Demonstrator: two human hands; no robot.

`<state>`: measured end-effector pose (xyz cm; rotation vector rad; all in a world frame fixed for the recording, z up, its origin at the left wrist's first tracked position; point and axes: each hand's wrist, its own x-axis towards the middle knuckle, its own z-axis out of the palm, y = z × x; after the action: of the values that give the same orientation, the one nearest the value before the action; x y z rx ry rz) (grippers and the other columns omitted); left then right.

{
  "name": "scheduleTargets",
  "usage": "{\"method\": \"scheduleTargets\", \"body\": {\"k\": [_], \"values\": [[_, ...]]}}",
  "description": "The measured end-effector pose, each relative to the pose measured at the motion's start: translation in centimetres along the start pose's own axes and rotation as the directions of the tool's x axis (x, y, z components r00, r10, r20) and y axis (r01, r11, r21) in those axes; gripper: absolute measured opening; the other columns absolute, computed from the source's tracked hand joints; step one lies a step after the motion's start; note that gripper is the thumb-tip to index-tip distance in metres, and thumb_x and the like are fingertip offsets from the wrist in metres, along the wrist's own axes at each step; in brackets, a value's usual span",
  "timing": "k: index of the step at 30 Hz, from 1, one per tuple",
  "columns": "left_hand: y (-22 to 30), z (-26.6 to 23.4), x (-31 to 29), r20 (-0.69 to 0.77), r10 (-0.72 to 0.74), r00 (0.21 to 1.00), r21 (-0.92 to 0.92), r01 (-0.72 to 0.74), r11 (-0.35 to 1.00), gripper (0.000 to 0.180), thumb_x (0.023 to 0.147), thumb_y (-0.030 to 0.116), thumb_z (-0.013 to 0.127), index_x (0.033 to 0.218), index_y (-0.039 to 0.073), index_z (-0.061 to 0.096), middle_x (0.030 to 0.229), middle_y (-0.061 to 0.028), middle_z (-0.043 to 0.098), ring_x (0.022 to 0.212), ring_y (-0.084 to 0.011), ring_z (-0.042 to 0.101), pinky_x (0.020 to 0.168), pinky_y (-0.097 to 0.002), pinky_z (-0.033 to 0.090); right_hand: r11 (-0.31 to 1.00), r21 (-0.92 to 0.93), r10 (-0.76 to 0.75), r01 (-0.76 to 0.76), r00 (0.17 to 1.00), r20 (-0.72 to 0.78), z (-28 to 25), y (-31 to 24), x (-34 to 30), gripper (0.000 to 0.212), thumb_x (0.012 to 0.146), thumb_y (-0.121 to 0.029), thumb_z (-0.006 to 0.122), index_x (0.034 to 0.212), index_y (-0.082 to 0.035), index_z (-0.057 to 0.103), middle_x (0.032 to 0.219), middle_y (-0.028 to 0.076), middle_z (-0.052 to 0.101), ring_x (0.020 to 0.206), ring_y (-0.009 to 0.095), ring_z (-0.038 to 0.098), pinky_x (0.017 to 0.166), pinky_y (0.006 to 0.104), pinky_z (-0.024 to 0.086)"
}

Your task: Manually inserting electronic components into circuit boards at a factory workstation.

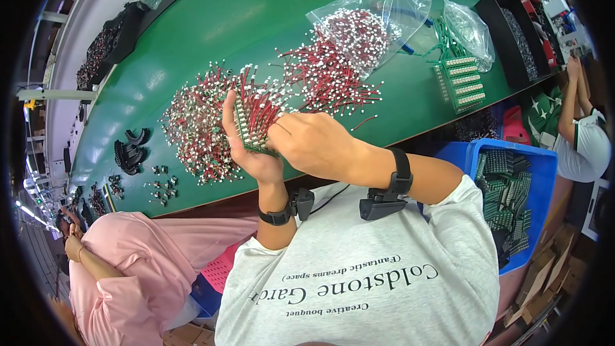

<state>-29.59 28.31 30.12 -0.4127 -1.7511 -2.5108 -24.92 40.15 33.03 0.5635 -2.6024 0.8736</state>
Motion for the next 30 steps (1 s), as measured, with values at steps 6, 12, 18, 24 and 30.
{"method": "scheduleTargets", "body": {"k": [6, 12, 18, 24, 30], "values": [[-0.3, -0.7, -0.2, 0.017, -0.06, 0.998, -0.117, 0.061, 0.991, 0.074, 0.093, 0.053, 0.035, 0.145, 0.0, 0.033, 0.132, -0.0142, 0.051, 0.113, -0.022, 0.056, 0.097, -0.0374, 0.045, 0.979, 0.195, -0.023, 0.051, 0.989, -0.143, 0.4, -0.4, -0.2, 0.017, 0.077, -0.002, 0.069, 0.092, 0.001, 0.061, 0.085, 0.01, 0.06, 0.073, 0.026, 0.061, 0.064, 0.0352, 0.052], [-0.4, 0.1, -0.5, -0.032, -0.013, 0.999, -0.111, 0.01, 0.994, 0.07, 0.094, 0.048, 0.03, 0.145, 0.001, 0.036, 0.122, -0.0121, 0.059, 0.103, -0.0192, 0.06, 0.09, -0.0357, 0.049, 0.984, 0.176, -0.024, 0.039, 0.996, -0.082, 0.5, -0.4, -0.5, 0.017, 0.075, 0.001, 0.068, 0.09, 0.001, 0.06, 0.085, 0.011, 0.06, 0.075, 0.028, 0.061, 0.065, 0.0365, 0.052], [-0.2, 0.4, -1.0, 0.01, -0.026, 1.0, -0.061, 0.027, 0.998, 0.07, 0.094, 0.05, 0.03, 0.145, 0.001, 0.035, 0.122, -0.0113, 0.058, 0.103, -0.0186, 0.059, 0.09, -0.0348, 0.048, 0.983, 0.18, 0.002, 0.015, 0.996, -0.093, 0.5, -0.6, -0.5, 0.018, 0.072, 0.005, 0.067, 0.087, 0.001, 0.059, 0.082, 0.012, 0.059, 0.074, 0.028, 0.062, 0.064, 0.037, 0.052], [-0.8, -1.2, -0.6, -0.002, -0.013, 1.0, -0.066, 0.013, 0.998, 0.078, 0.094, 0.057, 0.031, 0.146, 0.0, 0.031, 0.133, -0.0131, 0.048, 0.114, -0.0222, 0.055, 0.098, -0.0384, 0.046, 0.978, 0.207, 0.067, -0.035, 0.987, -0.149, -0.2, -0.4, -0.1, 0.018, 0.075, 0.0, 0.07, 0.091, 0.001, 0.062, 0.084, 0.012, 0.062, 0.073, 0.028, 0.063, 0.062, 0.0356, 0.051], [0.6, -6.0, 0.7, -0.224, -0.118, 0.967, -0.298, 0.048, 0.953, 0.067, 0.1, 0.053, 0.027, 0.149, 0.008, 0.031, 0.139, -0.0156, 0.049, 0.117, -0.0335, 0.058, 0.091, -0.0538, 0.054, 0.953, 0.134, 0.299, -0.273, 0.917, -0.262, -2.5, 4.7, -2.8, 0.014, 0.079, -0.001, 0.071, 0.092, -0.004, 0.068, 0.085, 0.01, 0.064, 0.073, 0.026, 0.064, 0.062, 0.0348, 0.051]]}}
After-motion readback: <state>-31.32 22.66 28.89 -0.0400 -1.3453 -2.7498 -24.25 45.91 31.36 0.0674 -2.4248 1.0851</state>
